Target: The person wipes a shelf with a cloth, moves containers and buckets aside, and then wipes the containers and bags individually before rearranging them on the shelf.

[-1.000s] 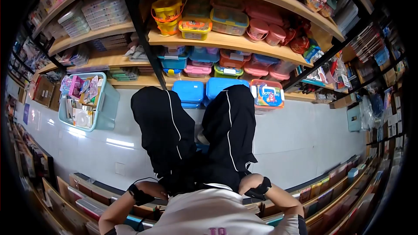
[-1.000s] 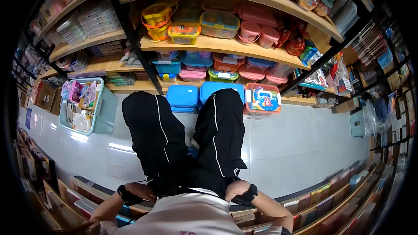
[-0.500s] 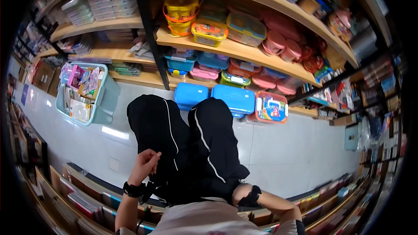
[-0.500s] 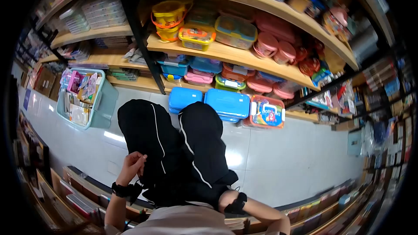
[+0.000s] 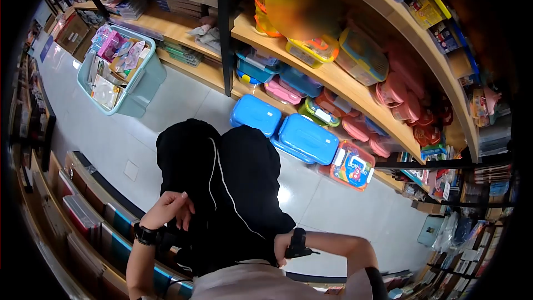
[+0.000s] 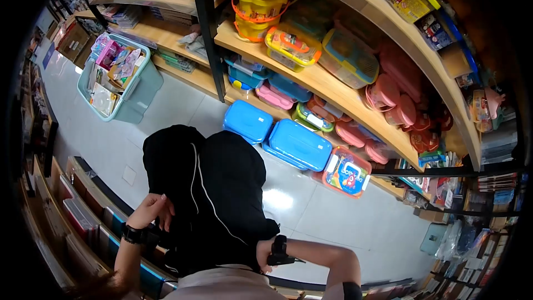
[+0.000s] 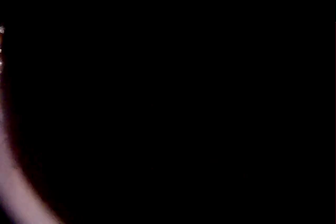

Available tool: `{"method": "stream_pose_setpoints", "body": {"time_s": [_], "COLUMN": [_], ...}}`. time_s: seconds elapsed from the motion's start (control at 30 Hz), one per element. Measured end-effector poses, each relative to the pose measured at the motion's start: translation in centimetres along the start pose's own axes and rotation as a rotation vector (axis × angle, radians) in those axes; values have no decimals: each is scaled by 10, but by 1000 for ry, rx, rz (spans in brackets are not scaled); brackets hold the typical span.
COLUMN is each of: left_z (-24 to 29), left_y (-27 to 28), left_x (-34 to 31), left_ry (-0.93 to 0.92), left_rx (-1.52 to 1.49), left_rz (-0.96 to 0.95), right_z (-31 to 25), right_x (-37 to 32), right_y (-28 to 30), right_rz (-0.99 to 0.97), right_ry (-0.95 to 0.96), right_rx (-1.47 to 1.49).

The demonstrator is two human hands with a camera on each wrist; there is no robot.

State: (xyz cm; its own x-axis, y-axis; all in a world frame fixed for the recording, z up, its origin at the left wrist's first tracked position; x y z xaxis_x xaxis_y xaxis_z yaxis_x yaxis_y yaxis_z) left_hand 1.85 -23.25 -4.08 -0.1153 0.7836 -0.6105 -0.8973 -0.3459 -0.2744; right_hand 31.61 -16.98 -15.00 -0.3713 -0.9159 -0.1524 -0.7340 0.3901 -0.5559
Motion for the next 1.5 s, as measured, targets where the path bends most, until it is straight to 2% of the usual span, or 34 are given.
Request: {"method": "stream_pose_setpoints", "body": {"time_s": [0.03,0.07,0.13,0.17,0.23,0.33,0.37,0.43,0.5,0.53,0.6,0.67,0.7,0.73,0.77,0.87,0.93,0.97,1.0,1.03,1.07,1.1,1.17,1.33,1.5], "left_z": [-7,-15,-21,-21,-23,-22,-24,-28,-33,-35,-34,-28,-27,-30,-35,-48,-46,-54,-47,-51,-55,-61,-66,-82,-87], "left_y": [0,-1,-7,-7,-7,7,11,20,31,37,49,56,57,57,59,59,59,58,59,57,54,56,53,50,49], "left_x": [-4,-6,-13,-17,-25,-33,-34,-32,-25,-19,-7,-6,-6,-7,-10,-16,-18,-23,-24,-30,-36,-39,-46,-59,-61], "left_ry": [22,43,37,-1,-46,-53,-34,-10,-9,-16,1,114,128,147,172,310,406,461,282,347,412,442,457,468,519], "left_rx": [-7,-15,-7,32,49,12,-2,-6,-1,-6,90,55,14,-33,-42,-88,-77,-101,-16,-110,-206,-98,-199,-288,-293], "left_rz": [-19,-40,-10,34,133,287,328,394,455,493,561,601,579,561,576,641,642,662,705,735,762,763,828,966,964], "right_z": [5,-7,0,50,0,5,-47,-133,-168,-168,-124,-41,-13,18,61,76,97,101,105,101,96,92,92,96,97], "right_x": [2,5,3,14,3,24,23,-1,-38,-57,-102,-128,-126,-122,-116,-101,-99,-96,-94,-96,-98,-99,-98,-97,-100], "right_y": [0,2,5,-1,0,-9,-2,36,95,131,222,302,325,343,372,404,419,427,437,435,440,444,450,452,453], "right_rz": [-94,-201,-298,-411,-421,-503,-414,-61,303,511,1117,1514,1578,1632,1614,1596,1605,1570,1536,1660,1676,1691,1678,1662,1594], "right_ry": [4,129,-130,-494,-770,-669,-499,-185,16,91,47,66,28,-20,82,185,198,243,286,285,318,353,459,414,311], "right_rx": [55,135,110,148,158,-220,-259,-121,55,166,251,294,471,651,867,1122,1178,1149,1119,1163,1123,1084,1077,1081,1015]}}
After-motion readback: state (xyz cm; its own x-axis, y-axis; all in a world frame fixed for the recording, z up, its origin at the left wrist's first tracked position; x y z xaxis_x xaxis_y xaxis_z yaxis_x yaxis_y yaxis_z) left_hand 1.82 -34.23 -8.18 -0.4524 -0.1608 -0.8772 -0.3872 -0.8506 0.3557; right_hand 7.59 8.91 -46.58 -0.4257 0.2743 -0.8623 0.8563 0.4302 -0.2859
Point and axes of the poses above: each hand's wrist, its own x-axis towards the middle knuckle, its own y-axis out of the back of the hand, z = x × y, the point moved 9 cm from there along x, towards the middle knuckle, and after that the axes turned 2 degrees about -z, right-handed, at the moved point
